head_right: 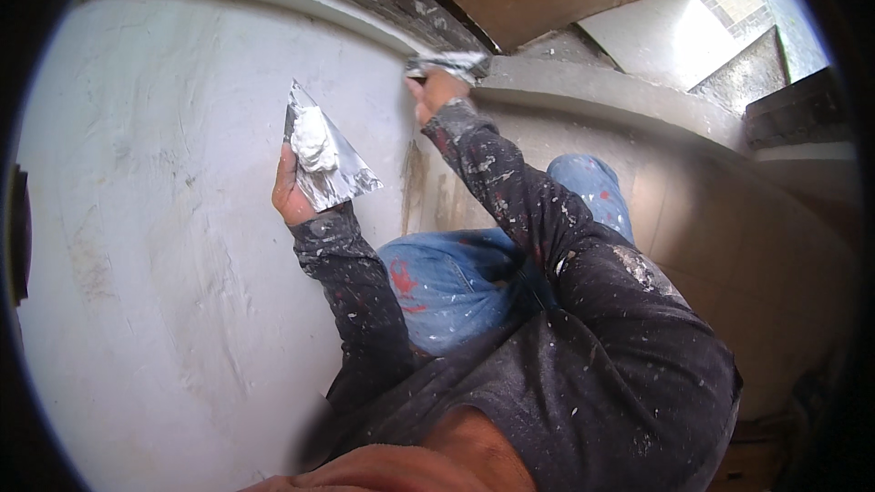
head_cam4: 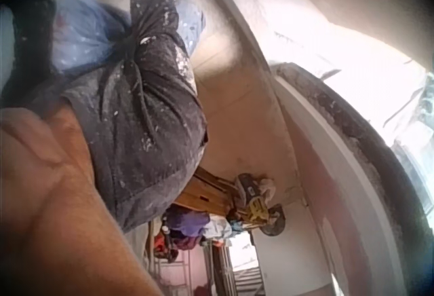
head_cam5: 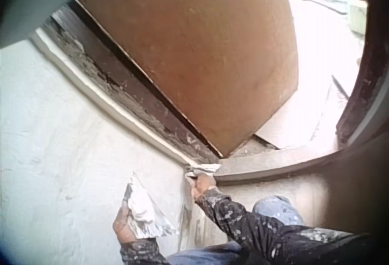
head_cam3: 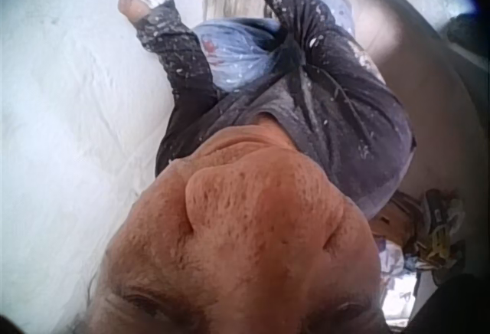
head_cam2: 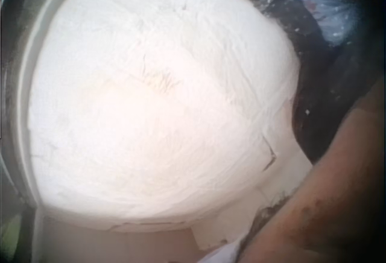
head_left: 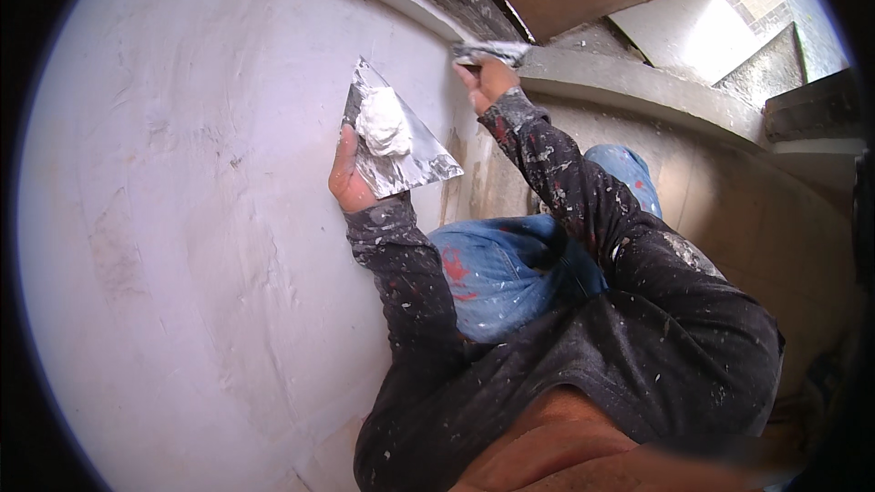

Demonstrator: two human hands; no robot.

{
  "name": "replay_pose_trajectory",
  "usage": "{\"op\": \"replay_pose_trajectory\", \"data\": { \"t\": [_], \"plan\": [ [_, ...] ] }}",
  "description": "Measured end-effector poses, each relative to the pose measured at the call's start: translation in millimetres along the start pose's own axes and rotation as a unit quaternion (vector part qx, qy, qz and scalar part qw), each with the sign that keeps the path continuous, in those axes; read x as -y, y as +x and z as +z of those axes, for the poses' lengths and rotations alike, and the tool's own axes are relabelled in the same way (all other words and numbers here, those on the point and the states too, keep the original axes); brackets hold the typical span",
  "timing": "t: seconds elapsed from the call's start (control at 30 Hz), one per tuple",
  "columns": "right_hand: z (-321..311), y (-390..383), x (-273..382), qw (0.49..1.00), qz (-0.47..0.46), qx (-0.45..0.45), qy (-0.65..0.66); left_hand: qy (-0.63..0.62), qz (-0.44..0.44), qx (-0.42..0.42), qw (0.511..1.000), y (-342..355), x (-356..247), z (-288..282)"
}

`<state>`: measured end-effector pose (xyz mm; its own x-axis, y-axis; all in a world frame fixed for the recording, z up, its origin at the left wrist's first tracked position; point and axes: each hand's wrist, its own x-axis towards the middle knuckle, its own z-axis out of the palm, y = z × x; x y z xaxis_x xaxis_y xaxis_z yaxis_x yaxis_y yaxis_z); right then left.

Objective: The person scoops white plaster from a mixing board onto a hawk and applies it to a wall using a trowel. They repeatedly smooth the plaster along the wall surface near a staircase.

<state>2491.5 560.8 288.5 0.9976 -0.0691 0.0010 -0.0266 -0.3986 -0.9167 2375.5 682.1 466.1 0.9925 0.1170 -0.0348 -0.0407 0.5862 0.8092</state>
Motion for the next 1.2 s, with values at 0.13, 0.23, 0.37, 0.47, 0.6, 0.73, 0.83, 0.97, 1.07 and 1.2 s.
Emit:
{"op": "replay_pose_trajectory", "data": {
  "t": [0.13,0.23,0.37,0.47,0.6,0.73,0.83,0.97,1.07,1.2],
  "plan": [
    [-25,-8,3,0.982,-0.141,-0.029,0.12,-0.026,-0.018,0.017,0.999,10,4,0],
    [-111,-55,26,0.977,-0.163,0.066,0.121,-0.043,-0.031,0.032,0.998,11,1,-3],
    [-172,-67,31,0.946,-0.237,-0.012,0.22,-0.035,-0.08,0.052,0.995,17,12,7],
    [-197,-60,64,0.905,-0.424,-0.02,0.039,-0.05,-0.096,0.063,0.992,23,20,13],
    [-179,-68,78,0.878,-0.454,0.037,-0.145,-0.079,-0.091,0.053,0.991,21,26,13],
    [-206,-31,30,0.863,-0.403,0.062,-0.297,-0.053,-0.072,0.041,0.995,21,18,18],
    [-238,-22,8,0.874,-0.413,0.022,-0.255,-0.054,-0.061,0.053,0.995,20,11,16],
    [-282,-37,51,0.764,-0.513,-0.083,-0.382,-0.048,-0.061,0.098,0.992,22,11,13],
    [-278,-56,64,0.739,-0.538,-0.044,-0.404,-0.021,-0.078,0.114,0.99,23,11,9],
    [-268,-70,81,0.71,-0.538,0.01,-0.455,-0.006,-0.085,0.1,0.991,18,11,18]
  ]
}}
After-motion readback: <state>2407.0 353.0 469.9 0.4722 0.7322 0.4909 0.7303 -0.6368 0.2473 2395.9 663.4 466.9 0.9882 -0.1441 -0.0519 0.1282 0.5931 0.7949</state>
